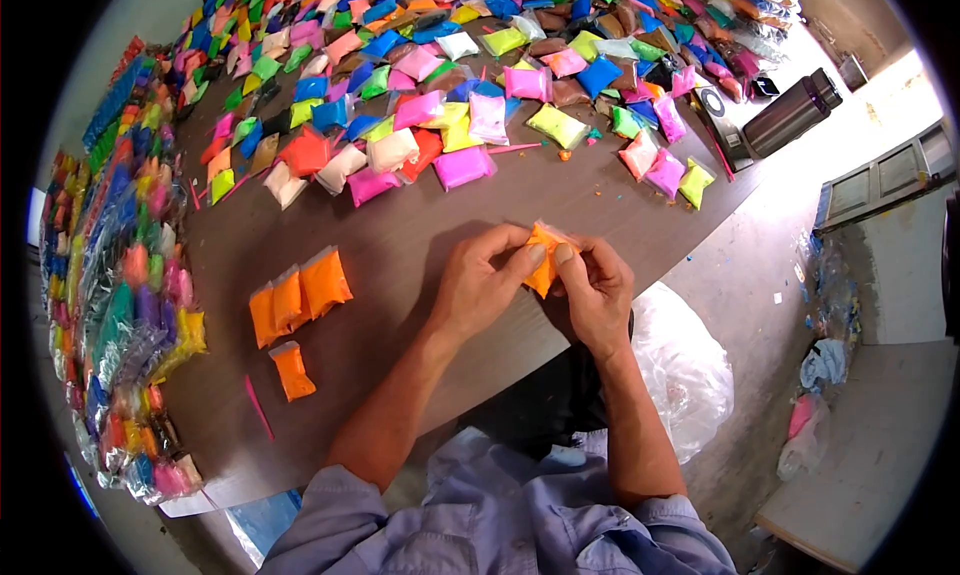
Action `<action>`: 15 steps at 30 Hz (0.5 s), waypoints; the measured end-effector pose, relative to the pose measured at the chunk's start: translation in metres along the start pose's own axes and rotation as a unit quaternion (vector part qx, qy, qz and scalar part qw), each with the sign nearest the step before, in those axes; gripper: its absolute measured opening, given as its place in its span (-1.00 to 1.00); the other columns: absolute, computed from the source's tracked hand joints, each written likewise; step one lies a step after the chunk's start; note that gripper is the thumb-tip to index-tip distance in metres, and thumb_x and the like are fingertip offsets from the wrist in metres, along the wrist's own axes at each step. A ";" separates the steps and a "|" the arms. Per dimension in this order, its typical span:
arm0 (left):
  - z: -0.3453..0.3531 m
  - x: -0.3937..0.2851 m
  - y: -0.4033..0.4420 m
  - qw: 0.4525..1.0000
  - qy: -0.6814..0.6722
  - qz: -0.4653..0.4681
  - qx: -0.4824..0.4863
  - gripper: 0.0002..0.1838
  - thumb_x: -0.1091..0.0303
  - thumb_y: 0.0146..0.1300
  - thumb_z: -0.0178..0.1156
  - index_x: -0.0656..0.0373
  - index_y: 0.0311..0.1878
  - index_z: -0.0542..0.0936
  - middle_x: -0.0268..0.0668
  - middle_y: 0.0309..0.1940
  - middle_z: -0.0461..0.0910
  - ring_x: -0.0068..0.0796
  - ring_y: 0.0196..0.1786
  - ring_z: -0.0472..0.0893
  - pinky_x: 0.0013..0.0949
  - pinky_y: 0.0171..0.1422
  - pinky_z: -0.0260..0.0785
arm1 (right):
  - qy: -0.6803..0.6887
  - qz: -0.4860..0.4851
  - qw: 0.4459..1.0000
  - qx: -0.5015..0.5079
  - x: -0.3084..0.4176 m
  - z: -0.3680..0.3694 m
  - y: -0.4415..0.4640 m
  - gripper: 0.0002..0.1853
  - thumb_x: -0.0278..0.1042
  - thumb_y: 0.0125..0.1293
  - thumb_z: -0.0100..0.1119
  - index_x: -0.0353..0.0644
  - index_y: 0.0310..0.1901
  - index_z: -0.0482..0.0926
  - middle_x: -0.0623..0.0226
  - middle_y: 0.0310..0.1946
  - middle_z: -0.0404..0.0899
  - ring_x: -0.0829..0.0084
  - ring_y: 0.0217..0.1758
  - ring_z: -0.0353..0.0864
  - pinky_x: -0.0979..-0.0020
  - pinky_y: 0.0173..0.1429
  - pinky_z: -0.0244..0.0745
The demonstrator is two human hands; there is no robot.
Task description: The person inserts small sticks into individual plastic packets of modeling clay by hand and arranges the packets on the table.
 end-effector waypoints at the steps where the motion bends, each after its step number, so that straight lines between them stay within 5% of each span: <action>1: 0.000 0.001 0.000 1.000 0.015 0.012 -0.002 -0.74 0.34 0.54 0.33 0.36 0.10 0.73 -0.24 -0.14 0.83 -0.60 -0.08 0.74 -0.41 0.07 0.61 | -0.001 -0.007 1.000 0.000 0.002 0.000 0.000 -0.78 -0.44 0.65 0.19 -0.40 0.12 0.72 0.45 -0.22 0.72 0.76 -0.31 0.55 0.64 -0.21 0.46; 7: 0.009 -0.002 0.001 0.998 -0.061 0.000 0.007 -0.73 0.34 0.58 0.33 0.37 0.15 0.70 -0.33 -0.11 0.76 -0.67 -0.06 0.67 -0.50 0.07 0.55 | 0.041 -0.027 0.999 -0.019 -0.003 -0.001 -0.001 -0.79 -0.47 0.65 0.19 -0.40 0.10 0.74 0.35 -0.07 0.80 0.75 -0.31 0.55 0.64 -0.22 0.45; 15: 0.000 0.011 0.002 0.999 -0.032 -0.003 0.026 -0.76 0.40 0.55 0.33 0.38 0.13 0.71 -0.30 -0.11 0.79 -0.65 -0.05 0.70 -0.46 0.07 0.59 | -0.049 -0.019 0.998 -0.025 -0.010 -0.002 0.001 -0.81 -0.39 0.62 0.28 -0.37 0.00 0.73 0.58 -0.41 0.57 0.77 -0.38 0.47 0.61 -0.32 0.32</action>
Point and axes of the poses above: each hand's wrist, its own y-axis towards the middle knuckle, its own z-axis out of the palm, x = y × z, the point moved 1 cm from there along y, towards the middle knuckle
